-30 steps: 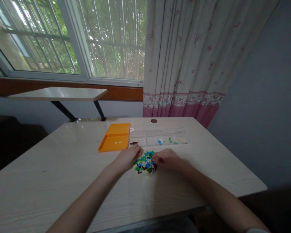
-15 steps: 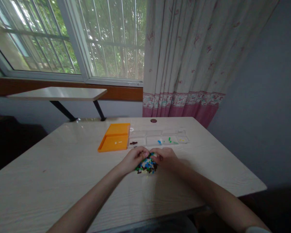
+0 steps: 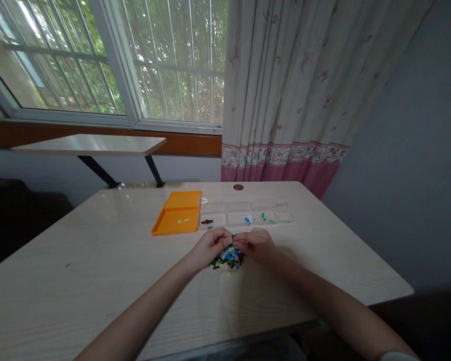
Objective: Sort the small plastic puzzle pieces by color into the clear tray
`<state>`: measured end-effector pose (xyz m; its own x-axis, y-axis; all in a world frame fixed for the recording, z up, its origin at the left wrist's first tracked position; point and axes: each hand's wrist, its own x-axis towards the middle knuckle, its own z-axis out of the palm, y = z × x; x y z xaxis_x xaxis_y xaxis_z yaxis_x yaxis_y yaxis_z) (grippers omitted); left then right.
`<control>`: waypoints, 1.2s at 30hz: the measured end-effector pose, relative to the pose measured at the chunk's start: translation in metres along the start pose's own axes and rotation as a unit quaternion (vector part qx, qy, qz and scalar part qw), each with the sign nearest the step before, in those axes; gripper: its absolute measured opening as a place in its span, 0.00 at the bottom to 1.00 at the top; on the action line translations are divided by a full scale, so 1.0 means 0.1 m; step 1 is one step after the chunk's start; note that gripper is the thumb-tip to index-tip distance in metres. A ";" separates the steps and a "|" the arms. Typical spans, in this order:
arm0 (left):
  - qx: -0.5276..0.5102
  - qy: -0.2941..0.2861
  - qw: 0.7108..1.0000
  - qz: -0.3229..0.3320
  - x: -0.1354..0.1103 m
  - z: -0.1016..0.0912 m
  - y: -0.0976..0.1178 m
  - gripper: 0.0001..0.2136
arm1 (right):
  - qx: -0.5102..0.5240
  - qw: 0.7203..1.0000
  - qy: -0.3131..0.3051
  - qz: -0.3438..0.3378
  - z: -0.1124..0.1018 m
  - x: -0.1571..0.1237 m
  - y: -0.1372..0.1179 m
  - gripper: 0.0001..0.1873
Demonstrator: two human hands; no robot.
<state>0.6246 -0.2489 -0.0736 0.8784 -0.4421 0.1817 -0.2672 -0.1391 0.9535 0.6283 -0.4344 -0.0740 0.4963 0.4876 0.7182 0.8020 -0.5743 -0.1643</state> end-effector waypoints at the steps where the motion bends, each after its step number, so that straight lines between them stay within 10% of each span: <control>1: 0.003 0.000 1.000 0.003 0.00 0.00 0.01 0.15 | 0.002 1.000 -0.004 0.002 -0.01 0.00 0.00 0.14; 9: 0.149 0.076 0.985 0.046 0.01 -0.25 0.21 0.15 | 0.003 0.998 0.067 0.013 -0.12 0.03 0.09 0.11; 18: 0.462 -0.044 0.885 0.031 -0.06 -0.58 0.42 0.14 | -0.038 0.986 0.162 0.032 -0.33 0.10 0.29 0.07; 25: 0.440 -0.046 0.897 0.003 -0.31 -0.55 0.08 0.16 | -0.023 0.985 0.170 0.031 -0.35 0.10 0.30 0.05; 36: 0.445 -0.049 0.894 0.011 -0.36 -0.53 0.12 0.13 | -0.016 0.987 0.152 0.045 -0.35 0.09 0.27 0.07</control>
<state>0.6109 -0.1877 -0.0561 0.8419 -0.5225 0.1349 -0.5318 -0.7606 0.3725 0.6432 -0.4687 -0.0490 0.4390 0.2159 0.8722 0.7458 -0.6289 -0.2197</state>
